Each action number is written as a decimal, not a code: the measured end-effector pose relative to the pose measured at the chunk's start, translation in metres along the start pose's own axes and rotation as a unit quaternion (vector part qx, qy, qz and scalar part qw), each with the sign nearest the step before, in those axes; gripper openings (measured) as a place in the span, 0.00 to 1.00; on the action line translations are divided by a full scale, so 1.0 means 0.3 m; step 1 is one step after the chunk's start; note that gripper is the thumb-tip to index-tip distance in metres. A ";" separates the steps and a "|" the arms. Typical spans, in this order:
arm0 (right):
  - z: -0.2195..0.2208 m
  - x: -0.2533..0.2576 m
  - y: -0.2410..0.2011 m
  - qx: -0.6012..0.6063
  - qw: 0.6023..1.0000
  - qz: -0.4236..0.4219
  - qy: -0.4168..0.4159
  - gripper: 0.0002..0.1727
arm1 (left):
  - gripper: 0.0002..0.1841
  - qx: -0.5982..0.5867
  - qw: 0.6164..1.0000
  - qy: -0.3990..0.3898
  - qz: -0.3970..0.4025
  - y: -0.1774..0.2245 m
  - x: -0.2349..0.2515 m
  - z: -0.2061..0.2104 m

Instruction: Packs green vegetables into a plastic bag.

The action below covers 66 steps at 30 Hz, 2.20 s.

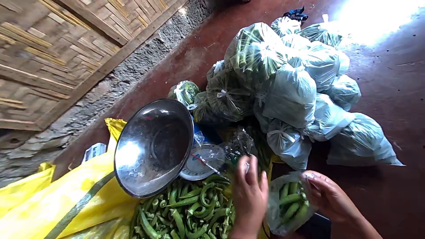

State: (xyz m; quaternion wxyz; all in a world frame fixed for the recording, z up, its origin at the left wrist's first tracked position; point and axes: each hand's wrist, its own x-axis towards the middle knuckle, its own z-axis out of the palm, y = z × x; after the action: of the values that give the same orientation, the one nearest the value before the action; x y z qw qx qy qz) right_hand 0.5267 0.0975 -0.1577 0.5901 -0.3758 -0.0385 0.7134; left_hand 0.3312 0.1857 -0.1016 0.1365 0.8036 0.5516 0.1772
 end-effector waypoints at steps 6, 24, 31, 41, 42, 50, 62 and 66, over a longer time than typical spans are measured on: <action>0.001 0.008 0.034 0.012 0.999 0.027 -0.024 0.09 | 0.45 0.114 0.913 -0.299 -0.252 -0.177 0.246 0.074; -0.034 0.022 0.030 0.033 0.998 0.044 -0.036 0.09 | 0.48 0.027 0.960 -0.172 -0.219 -0.007 0.312 0.213; -0.016 0.029 0.031 0.032 0.997 0.061 -0.039 0.09 | 0.64 0.067 0.888 -0.326 -0.317 -0.037 0.382 0.384; -0.013 0.024 0.020 0.062 0.994 0.067 -0.061 0.09 | 0.52 0.110 0.905 -0.288 -0.293 -0.057 0.369 0.407; -0.012 0.019 0.015 0.066 0.994 0.065 -0.060 0.09 | 0.52 0.117 0.907 -0.285 -0.288 -0.064 0.364 0.414; 0.020 -0.028 -0.022 0.094 0.987 0.056 -0.113 0.10 | 0.45 0.117 0.871 -0.388 -0.278 -0.198 0.381 0.274; 0.032 -0.015 -0.024 0.119 0.988 0.053 -0.086 0.10 | 0.64 0.130 0.862 -0.394 -0.290 -0.148 0.394 0.323; 0.025 -0.015 -0.025 0.127 0.989 0.039 -0.069 0.10 | 0.66 0.061 0.867 -0.367 -0.332 -0.195 0.372 0.312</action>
State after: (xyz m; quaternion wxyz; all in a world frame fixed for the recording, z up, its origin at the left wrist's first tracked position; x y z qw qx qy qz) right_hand 0.5285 0.0987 -0.1464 0.6005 -0.2491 0.0269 0.7594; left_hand 0.3597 0.3086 -0.1951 0.3308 0.5871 0.7052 -0.2205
